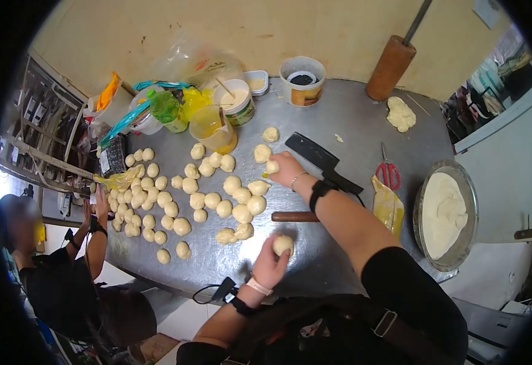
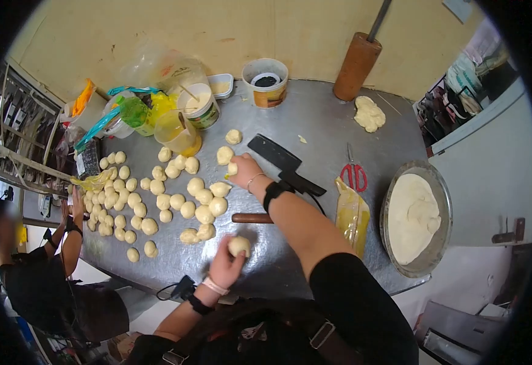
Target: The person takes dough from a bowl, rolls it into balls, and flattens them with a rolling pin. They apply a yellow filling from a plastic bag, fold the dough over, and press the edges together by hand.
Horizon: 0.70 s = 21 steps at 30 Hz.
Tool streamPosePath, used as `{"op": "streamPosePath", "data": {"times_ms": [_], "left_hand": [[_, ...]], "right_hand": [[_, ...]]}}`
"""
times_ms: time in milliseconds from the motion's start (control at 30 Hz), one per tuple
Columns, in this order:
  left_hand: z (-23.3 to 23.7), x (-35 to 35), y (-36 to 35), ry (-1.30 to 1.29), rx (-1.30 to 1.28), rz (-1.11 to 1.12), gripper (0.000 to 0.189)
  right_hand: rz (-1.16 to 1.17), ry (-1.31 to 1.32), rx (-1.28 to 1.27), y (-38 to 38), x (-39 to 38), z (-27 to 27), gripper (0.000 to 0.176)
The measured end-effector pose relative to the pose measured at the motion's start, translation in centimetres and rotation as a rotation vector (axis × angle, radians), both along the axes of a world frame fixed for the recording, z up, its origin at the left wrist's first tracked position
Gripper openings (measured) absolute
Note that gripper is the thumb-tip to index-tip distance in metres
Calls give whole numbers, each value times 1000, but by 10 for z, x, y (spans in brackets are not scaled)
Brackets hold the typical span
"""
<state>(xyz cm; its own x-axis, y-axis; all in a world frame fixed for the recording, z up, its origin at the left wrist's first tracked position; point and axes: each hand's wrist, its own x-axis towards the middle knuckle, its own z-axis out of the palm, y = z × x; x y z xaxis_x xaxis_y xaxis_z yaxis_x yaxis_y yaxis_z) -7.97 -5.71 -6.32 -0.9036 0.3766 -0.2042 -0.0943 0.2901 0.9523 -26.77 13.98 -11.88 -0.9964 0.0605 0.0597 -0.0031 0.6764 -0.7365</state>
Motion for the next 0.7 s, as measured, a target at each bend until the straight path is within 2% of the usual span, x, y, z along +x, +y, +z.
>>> {"op": "streamPosePath", "data": {"times_ms": [67,133,167,233,267,300,333,367,400,433,467,567,667,700], "left_hand": [[-42,6,-20,553,-606,-333,47],[-28,2,-23,590,-541,-231,50],[-21,0,-23,575,-463,-178,53],[-28,0,-26,564,-215,-41,62],[-36,1,-24,622,-133,-23,62],[-30,-2,-18,607,-199,-95,56],[-25,-5,-12,606,-261,-170,50],[-30,-5,-12,606,-355,-286,43],[-39,-8,-13,619,-447,-397,37],[-60,-9,-12,687,-347,-314,32],[-55,-14,-12,545,-299,-359,30],[-7,-7,2,561,-233,-301,35],[-24,13,6,749,-80,-491,40],[-49,15,4,685,-216,-624,42]], "right_hand": [[-33,-52,-7,-12,-12,-5,30],[-133,-125,-81,-12,-12,2,23],[-192,147,-128,-10,-1,5,18],[-214,586,-157,1,38,58,23],[-207,614,-110,5,74,95,28],[-183,640,-75,9,112,119,31],[-140,558,45,12,158,129,32],[-42,532,128,15,199,117,38],[26,350,168,15,233,103,41],[92,173,203,13,262,87,45],[150,-7,229,13,283,74,48],[-46,83,154,16,310,48,51],[180,63,17,23,306,22,47],[299,92,13,25,301,3,36]]}}
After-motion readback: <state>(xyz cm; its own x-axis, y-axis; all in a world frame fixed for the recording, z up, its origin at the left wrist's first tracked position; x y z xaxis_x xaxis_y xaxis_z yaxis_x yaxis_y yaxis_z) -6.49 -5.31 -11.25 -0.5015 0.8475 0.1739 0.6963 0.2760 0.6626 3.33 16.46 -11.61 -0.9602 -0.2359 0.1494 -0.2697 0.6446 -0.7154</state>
